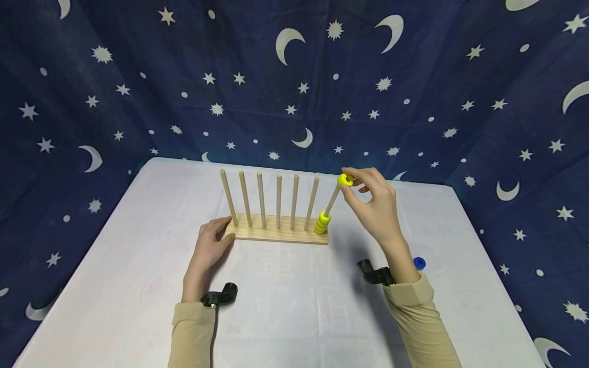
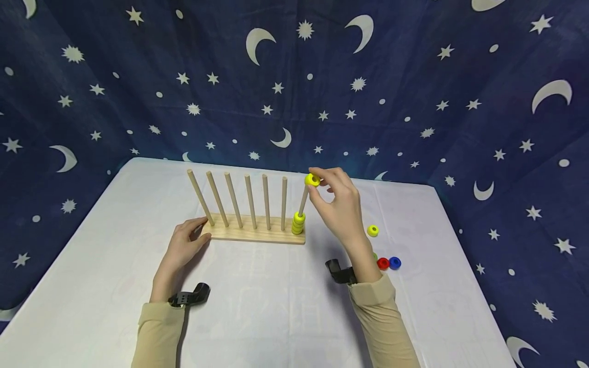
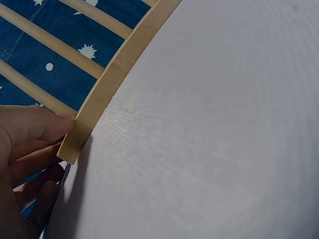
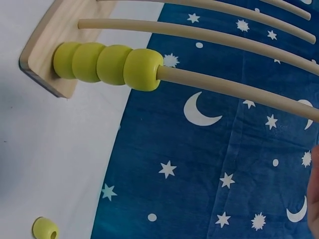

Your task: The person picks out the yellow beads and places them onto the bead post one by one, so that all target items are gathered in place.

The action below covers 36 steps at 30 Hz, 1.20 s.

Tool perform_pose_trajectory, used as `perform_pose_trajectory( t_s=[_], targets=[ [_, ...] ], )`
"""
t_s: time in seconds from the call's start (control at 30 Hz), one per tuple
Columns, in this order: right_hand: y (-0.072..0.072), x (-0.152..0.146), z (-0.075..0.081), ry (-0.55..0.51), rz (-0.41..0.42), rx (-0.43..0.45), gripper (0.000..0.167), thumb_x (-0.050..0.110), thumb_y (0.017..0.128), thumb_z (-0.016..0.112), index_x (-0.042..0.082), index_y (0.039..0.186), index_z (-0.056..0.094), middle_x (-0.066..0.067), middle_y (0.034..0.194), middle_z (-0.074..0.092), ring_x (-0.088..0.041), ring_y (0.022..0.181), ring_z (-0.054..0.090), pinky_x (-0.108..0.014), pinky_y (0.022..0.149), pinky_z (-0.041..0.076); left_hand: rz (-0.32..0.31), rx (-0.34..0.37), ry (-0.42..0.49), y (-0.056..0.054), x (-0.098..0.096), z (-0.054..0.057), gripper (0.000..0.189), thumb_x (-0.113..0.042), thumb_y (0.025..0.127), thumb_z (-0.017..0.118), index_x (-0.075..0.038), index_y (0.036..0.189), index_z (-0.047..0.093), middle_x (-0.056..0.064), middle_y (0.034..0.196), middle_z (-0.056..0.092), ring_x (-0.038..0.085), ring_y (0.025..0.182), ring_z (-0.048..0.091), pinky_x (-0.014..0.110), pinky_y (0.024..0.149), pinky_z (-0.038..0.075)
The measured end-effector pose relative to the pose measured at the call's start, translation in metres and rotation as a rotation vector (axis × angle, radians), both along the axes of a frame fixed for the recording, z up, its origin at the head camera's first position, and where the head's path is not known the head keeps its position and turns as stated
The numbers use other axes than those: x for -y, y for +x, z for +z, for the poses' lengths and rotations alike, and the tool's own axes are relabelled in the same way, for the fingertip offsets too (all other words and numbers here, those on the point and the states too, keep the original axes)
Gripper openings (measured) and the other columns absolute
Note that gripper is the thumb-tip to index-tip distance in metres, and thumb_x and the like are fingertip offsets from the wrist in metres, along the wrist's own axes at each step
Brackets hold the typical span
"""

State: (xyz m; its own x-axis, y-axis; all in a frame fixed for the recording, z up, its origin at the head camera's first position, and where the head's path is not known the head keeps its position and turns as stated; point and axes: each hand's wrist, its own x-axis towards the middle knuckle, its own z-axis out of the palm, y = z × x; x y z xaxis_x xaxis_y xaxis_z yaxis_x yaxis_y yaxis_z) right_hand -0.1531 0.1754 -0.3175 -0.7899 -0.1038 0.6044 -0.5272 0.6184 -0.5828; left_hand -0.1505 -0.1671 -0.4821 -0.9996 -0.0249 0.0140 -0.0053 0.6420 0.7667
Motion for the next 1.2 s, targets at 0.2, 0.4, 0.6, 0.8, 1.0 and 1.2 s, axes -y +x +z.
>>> perform_pose_trajectory(
  t_s=[0.2, 0.4, 0.6, 0.8, 1.0, 1.2],
  targets=[
    [-0.005, 0.002, 0.001, 0.007, 0.001, -0.002, 0.034, 0.008, 0.085, 0.071, 0.010, 0.119, 0.068, -0.010, 0.102, 0.066, -0.018, 0.091, 0.060, -0.023, 0.075, 0.046, 0.018, 0.008, -0.009, 0.001, -0.001, 0.003, 0.051, -0.016, 0.091, 0.061, -0.002, 0.139, 0.049, 0.022, 0.141, 0.048, 0.039, 0.133, 0.035, 0.058, 0.110, 0.031],
    [-0.008, 0.004, -0.001, 0.016, 0.006, 0.009, 0.034, 0.008, 0.085, 0.070, 0.009, 0.119, 0.067, -0.009, 0.101, 0.066, -0.019, 0.091, 0.060, -0.025, 0.075, 0.047, 0.023, 0.009, -0.014, 0.001, -0.001, 0.004, 0.051, -0.016, 0.091, 0.061, -0.002, 0.139, 0.049, 0.022, 0.141, 0.049, 0.038, 0.132, 0.036, 0.057, 0.110, 0.032],
    [-0.009, 0.005, -0.005, 0.020, 0.003, 0.022, 0.031, 0.009, 0.085, 0.071, 0.007, 0.115, 0.067, -0.008, 0.100, 0.066, -0.019, 0.089, 0.060, -0.026, 0.074, 0.047, 0.019, 0.017, -0.014, 0.001, -0.002, 0.003, 0.052, -0.018, 0.091, 0.061, -0.002, 0.139, 0.048, 0.021, 0.142, 0.048, 0.038, 0.133, 0.036, 0.057, 0.110, 0.032],
    [-0.008, 0.007, -0.008, 0.025, -0.014, 0.029, 0.030, 0.009, 0.084, 0.071, 0.007, 0.114, 0.068, -0.008, 0.098, 0.067, -0.019, 0.088, 0.060, -0.025, 0.074, 0.046, 0.013, 0.018, -0.012, 0.002, -0.001, 0.001, 0.052, -0.017, 0.091, 0.061, -0.002, 0.139, 0.048, 0.021, 0.142, 0.048, 0.038, 0.133, 0.036, 0.056, 0.110, 0.032],
    [-0.006, 0.006, -0.010, 0.010, -0.012, 0.046, 0.032, 0.009, 0.083, 0.073, 0.007, 0.114, 0.067, -0.009, 0.100, 0.067, -0.020, 0.089, 0.061, -0.029, 0.074, 0.047, 0.013, 0.009, -0.012, 0.001, -0.002, 0.001, 0.051, -0.017, 0.091, 0.061, -0.002, 0.139, 0.049, 0.021, 0.141, 0.049, 0.038, 0.132, 0.036, 0.056, 0.109, 0.032],
    [-0.006, 0.004, -0.012, 0.005, -0.013, 0.053, 0.031, 0.009, 0.083, 0.073, 0.007, 0.114, 0.068, -0.009, 0.101, 0.068, -0.023, 0.090, 0.062, -0.033, 0.075, 0.048, 0.011, 0.020, -0.009, 0.001, -0.002, 0.001, 0.051, -0.016, 0.091, 0.061, -0.002, 0.139, 0.049, 0.020, 0.141, 0.049, 0.037, 0.133, 0.036, 0.055, 0.110, 0.032]
  ],
)
